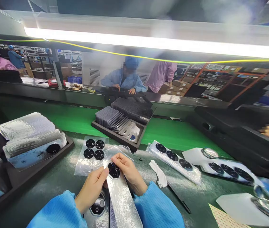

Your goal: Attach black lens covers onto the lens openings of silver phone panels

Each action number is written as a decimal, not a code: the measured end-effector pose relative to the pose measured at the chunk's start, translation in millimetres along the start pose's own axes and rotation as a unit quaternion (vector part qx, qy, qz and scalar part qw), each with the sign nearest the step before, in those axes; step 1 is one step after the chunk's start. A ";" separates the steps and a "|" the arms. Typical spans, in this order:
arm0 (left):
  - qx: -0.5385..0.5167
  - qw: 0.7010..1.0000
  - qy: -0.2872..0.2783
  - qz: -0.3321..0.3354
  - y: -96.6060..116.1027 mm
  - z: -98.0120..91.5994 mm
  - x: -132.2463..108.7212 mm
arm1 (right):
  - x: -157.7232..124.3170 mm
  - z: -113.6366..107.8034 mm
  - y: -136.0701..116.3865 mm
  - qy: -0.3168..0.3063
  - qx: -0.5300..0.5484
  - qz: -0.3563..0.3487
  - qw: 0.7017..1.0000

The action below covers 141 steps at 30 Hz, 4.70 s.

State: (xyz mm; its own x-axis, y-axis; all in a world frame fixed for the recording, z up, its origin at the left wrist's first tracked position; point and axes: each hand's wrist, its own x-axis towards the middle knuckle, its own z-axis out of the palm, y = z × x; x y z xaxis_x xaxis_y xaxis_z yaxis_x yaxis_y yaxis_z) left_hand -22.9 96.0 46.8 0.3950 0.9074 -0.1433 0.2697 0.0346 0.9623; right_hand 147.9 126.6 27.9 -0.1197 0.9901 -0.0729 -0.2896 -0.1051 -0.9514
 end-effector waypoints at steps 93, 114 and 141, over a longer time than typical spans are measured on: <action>-0.004 0.995 -0.082 0.061 67.0 -24.8 41.0 | -11.5 -38.1 -43.0 0.196 -0.168 -0.180 0.949; 0.633 0.723 0.213 0.177 8.2 -215.2 -35.7 | -37.9 -7.8 -70.2 0.156 -0.084 -0.243 0.954; 0.663 0.669 0.308 0.134 -26.5 -207.7 -48.8 | -46.1 -14.1 -89.2 0.168 -0.107 -0.215 0.956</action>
State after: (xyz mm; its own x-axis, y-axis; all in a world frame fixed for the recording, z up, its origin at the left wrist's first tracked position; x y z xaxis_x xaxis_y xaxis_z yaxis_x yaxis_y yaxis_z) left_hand -231.6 137.8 76.3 0.2583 0.8208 0.5095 0.9651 -0.1957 -0.1741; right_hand 192.7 91.6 111.9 0.2894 0.9148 0.2818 -0.0376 0.3050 -0.9516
